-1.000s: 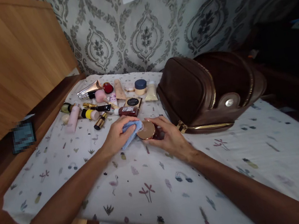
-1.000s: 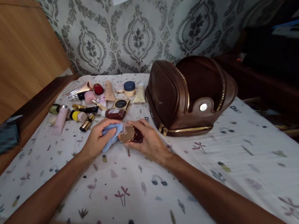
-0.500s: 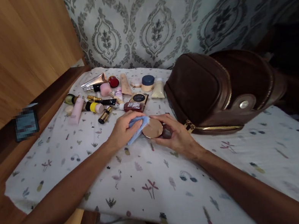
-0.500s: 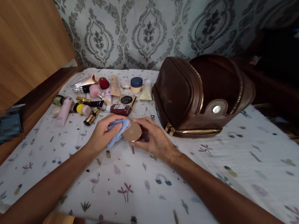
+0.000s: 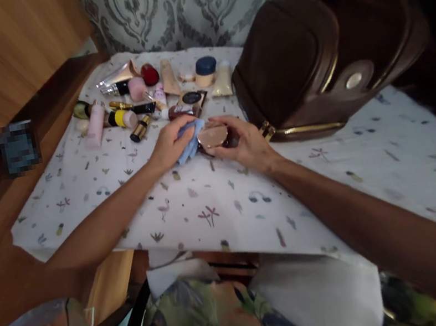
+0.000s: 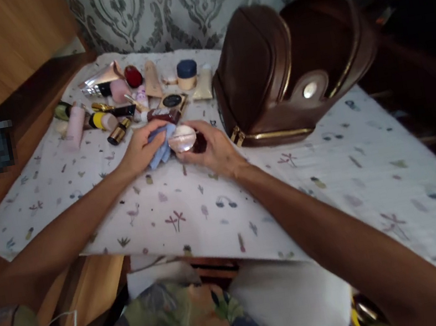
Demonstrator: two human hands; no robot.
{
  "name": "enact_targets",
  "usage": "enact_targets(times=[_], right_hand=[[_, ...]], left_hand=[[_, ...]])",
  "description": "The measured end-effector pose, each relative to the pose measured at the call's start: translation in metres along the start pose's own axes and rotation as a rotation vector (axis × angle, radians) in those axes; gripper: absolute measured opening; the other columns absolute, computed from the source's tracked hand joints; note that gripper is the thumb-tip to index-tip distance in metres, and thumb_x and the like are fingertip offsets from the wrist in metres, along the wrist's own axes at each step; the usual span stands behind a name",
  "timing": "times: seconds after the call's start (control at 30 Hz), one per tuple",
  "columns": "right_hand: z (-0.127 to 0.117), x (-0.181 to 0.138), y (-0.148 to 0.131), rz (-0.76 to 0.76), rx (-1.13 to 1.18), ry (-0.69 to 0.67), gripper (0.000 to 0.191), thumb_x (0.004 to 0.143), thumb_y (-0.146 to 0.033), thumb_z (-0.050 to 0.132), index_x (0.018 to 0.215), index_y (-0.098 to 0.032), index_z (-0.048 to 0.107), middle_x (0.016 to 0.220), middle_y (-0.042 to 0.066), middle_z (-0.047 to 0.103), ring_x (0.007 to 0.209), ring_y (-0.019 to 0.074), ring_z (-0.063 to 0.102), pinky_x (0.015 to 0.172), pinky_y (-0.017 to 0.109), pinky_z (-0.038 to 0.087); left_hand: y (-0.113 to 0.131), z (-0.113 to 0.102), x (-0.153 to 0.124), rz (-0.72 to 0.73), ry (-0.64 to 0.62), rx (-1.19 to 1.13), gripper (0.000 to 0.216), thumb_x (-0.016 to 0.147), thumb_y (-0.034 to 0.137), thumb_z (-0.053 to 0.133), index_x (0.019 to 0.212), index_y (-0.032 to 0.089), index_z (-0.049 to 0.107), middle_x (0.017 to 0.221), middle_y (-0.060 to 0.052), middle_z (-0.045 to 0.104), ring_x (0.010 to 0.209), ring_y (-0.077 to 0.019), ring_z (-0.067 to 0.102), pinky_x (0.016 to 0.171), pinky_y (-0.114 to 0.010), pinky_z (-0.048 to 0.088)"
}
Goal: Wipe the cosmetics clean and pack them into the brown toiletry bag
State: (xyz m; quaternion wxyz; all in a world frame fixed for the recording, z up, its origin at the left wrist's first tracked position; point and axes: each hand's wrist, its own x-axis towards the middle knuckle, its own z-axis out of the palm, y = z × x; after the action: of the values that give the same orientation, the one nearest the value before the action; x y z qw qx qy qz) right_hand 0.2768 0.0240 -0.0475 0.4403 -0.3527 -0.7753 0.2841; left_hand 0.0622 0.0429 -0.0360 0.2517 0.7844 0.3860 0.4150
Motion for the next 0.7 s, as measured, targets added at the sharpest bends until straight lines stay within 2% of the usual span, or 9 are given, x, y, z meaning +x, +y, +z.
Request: enact_targets(times=[0.1, 0.2, 0.5, 0.7], right_hand=[[0.000, 0.002, 0.004, -0.043, -0.013, 0.002, 0.059, 0.073, -0.048, 0.080, 0.119, -0.017, 0.060, 0.111, 0.008, 0.069, 0.102, 0.0239, 0.065, 0.094, 0.044, 0.052], [0.001, 0.003, 0.009, -0.022, 0.003, -0.011, 0.055, 0.073, -0.050, 0.080, 0.115, -0.020, 0.061, 0.105, 0.005, 0.069, 0.097, 0.0215, 0.065, 0.089, 0.041, 0.054], [0.005, 0.004, 0.017, 0.031, 0.041, -0.007, 0.050, 0.072, -0.048, 0.083, 0.110, -0.023, 0.061, 0.101, 0.005, 0.068, 0.101, 0.0249, 0.063, 0.092, 0.043, 0.055], [0.004, 0.003, 0.013, 0.043, 0.072, -0.001, 0.055, 0.070, -0.051, 0.082, 0.110, -0.019, 0.061, 0.097, 0.005, 0.066, 0.096, 0.0261, 0.063, 0.090, 0.047, 0.053]], left_hand=[[-0.010, 0.003, 0.003, 0.040, 0.003, 0.015, 0.024, 0.096, 0.031, 0.053, 0.108, 0.014, 0.066, 0.103, -0.005, 0.072, 0.100, -0.0200, 0.065, 0.094, -0.035, 0.048], [-0.014, 0.005, 0.005, 0.027, -0.007, 0.010, 0.023, 0.096, 0.034, 0.054, 0.106, 0.017, 0.066, 0.101, -0.005, 0.072, 0.099, -0.0207, 0.065, 0.094, -0.035, 0.048], [-0.017, 0.005, 0.007, 0.050, -0.009, 0.027, 0.023, 0.095, 0.037, 0.055, 0.101, 0.017, 0.066, 0.098, -0.004, 0.069, 0.100, -0.0238, 0.065, 0.095, -0.039, 0.047], [-0.018, 0.007, 0.006, 0.023, -0.002, 0.016, 0.022, 0.096, 0.032, 0.053, 0.102, 0.016, 0.066, 0.093, -0.004, 0.068, 0.098, -0.0226, 0.065, 0.095, -0.039, 0.046]])
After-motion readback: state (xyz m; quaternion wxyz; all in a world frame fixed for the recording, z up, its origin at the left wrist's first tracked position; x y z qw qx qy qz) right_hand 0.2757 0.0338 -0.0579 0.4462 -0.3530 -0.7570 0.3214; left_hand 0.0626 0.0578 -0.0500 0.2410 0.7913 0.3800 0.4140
